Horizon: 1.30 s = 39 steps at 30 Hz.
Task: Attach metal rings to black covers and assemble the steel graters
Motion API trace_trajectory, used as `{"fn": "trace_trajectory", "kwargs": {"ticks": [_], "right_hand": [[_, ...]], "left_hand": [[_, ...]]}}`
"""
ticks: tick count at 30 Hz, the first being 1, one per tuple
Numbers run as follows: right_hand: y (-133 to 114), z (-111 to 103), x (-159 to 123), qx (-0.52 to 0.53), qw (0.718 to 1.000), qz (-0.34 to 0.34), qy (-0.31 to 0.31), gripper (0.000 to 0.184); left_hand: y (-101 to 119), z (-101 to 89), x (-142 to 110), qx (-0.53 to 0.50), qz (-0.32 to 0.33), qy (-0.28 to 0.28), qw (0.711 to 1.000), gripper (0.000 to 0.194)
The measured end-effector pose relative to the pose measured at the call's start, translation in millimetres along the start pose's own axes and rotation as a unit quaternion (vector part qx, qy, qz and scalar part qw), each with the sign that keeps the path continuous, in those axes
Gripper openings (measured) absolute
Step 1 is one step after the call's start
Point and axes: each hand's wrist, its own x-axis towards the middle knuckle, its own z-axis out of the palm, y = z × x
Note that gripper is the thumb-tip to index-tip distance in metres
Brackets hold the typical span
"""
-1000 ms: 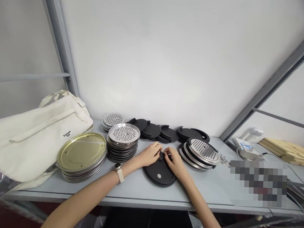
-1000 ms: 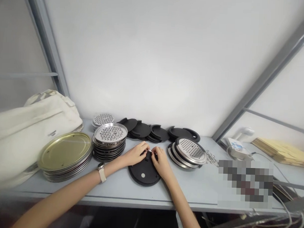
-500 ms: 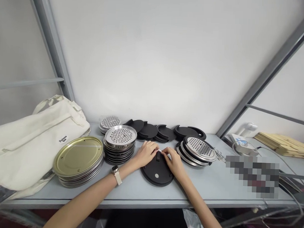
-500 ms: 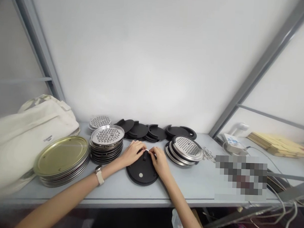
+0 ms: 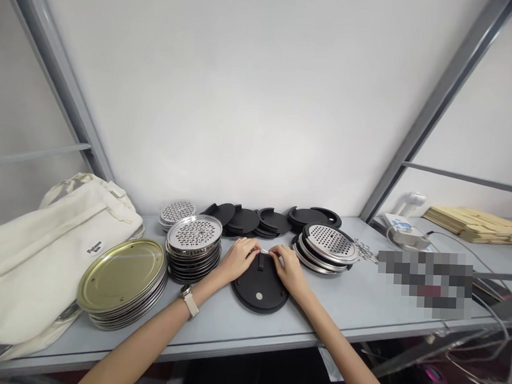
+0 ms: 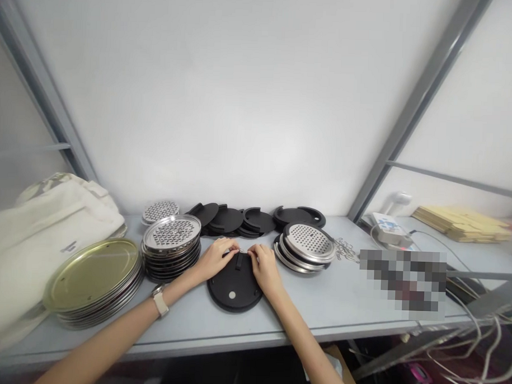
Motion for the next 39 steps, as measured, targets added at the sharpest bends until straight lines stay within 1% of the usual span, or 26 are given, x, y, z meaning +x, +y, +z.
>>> {"fn": "trace_trajectory", "kwargs": {"ticks": [4,9,13,18,23,31,35,39], "right_hand": [[-1.0,-1.0,-0.4,0.004,1.000,0.006,-0.005,0.015],[-1.1,-0.3,-0.1,0.017,1.000,0.006,-0.006,0.014],[-2.8,-1.1,0.6,0.031,0.999,0.001,-0.014,0.012],[-6.9,-3.8,0.8,0.050,0.998,-0.023,-0.028,0.010],[-7.2,-3.9,0.6,0.055,0.998,-0.023,-0.026,0.009],[-6.9,-2.8,0.4,0.062,0.998,-0.016,-0.016,0.010],[-8.9,-4.1,1.5,0.060,0.998,-0.020,-0.027,0.012],[-10.1,-4.6,3.1,0.085,0.996,-0.025,-0.019,0.014]], "left_hand": [[-3.4,1.1,-0.1,-0.018,-0.001,0.000,1.000,0.008],[-5.2,3.0,-0.3,0.003,-0.008,0.010,1.000,0.009],[-2.7,2.2,-0.2,0.023,-0.011,0.010,1.000,0.009],[0.8,0.1,0.4,0.003,0.006,-0.007,1.000,0.005],[1.9,-1.7,1.7,0.000,0.034,-0.032,0.999,0.013],[0.3,-0.8,2.5,-0.040,0.011,-0.040,0.998,0.012],[-0.5,-0.9,2.9,-0.040,0.013,-0.038,0.998,0.012],[-1.1,-0.4,2.9,-0.045,0.014,-0.029,0.998,0.011]]}}
